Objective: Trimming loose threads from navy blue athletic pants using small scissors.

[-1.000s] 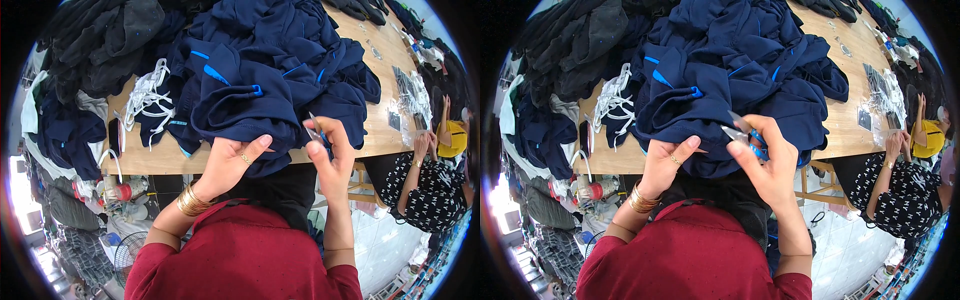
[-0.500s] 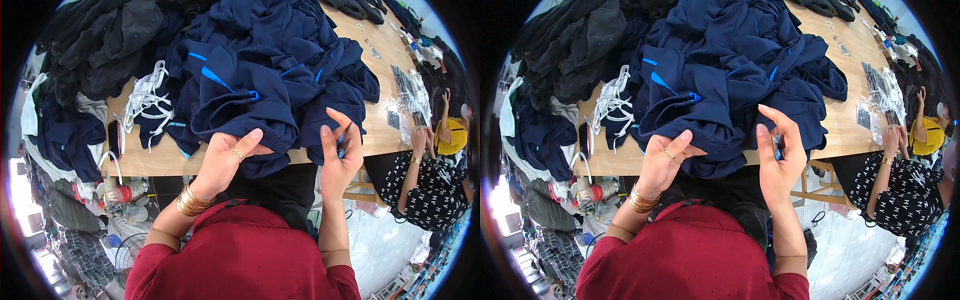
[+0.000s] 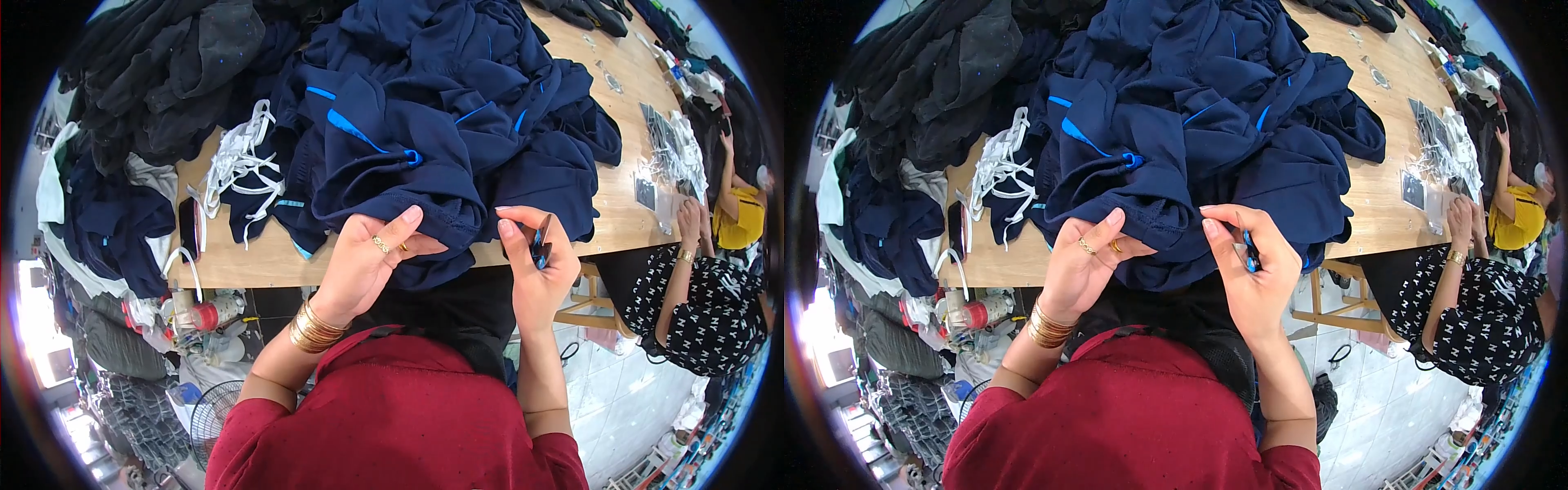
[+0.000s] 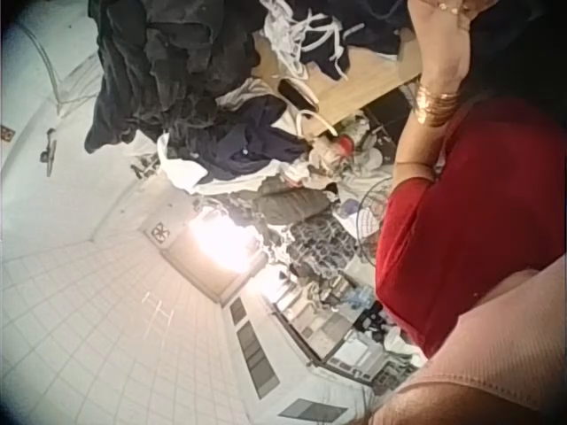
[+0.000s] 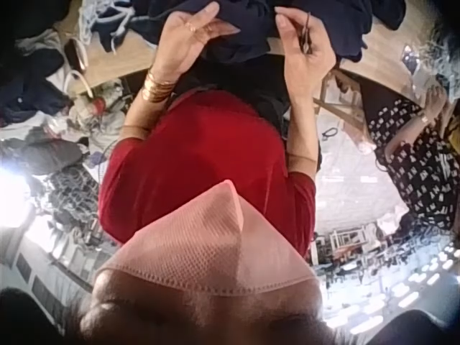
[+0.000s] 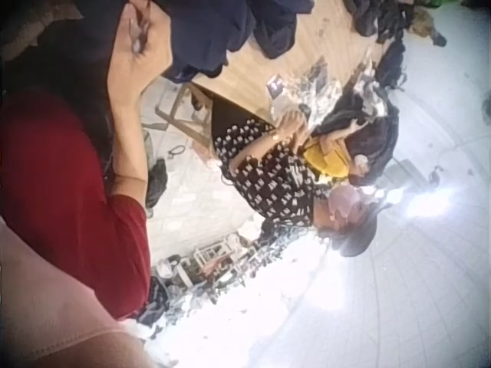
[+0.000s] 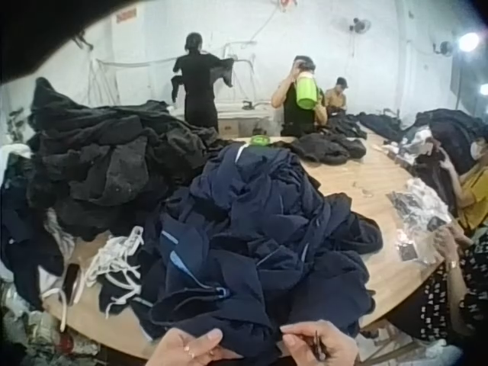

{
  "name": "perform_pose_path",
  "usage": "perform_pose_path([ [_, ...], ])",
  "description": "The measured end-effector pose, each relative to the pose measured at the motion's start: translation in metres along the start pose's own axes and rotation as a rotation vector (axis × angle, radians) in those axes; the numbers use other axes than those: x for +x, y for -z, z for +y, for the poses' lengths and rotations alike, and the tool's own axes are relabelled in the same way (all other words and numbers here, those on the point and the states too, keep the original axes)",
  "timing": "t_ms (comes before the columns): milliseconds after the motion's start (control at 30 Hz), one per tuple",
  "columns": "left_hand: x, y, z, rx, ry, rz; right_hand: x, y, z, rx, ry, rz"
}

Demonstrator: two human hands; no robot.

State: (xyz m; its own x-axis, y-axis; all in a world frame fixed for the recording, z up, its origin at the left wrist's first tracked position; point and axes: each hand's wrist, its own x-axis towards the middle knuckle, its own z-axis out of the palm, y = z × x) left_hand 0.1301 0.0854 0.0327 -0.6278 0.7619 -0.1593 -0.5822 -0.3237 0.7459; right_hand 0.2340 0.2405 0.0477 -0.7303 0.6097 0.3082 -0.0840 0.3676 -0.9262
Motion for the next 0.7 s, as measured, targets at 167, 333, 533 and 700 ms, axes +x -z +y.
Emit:
perform_pose_path([
  [167,0.001,0.0,-0.001,-0.037,0.008,0.001,-0.002,0.002,-0.001,-0.135,0.088,-0.021],
  [333,0.001,-0.006,0.001,-0.023,0.015,0.009,0.001,-0.001,0.0,-0.183,0.271,-0.03],
  [533,-0.001,-0.003,-0.007,0.08,-0.021,0.048,0.011,-0.005,-0.003,0.095,-0.206,-0.183],
  [700,-0.005,0.0,-0.018,0.16,0.02,0.13,0.008,-0.006,0.02,0.114,-0.287,-0.177],
])
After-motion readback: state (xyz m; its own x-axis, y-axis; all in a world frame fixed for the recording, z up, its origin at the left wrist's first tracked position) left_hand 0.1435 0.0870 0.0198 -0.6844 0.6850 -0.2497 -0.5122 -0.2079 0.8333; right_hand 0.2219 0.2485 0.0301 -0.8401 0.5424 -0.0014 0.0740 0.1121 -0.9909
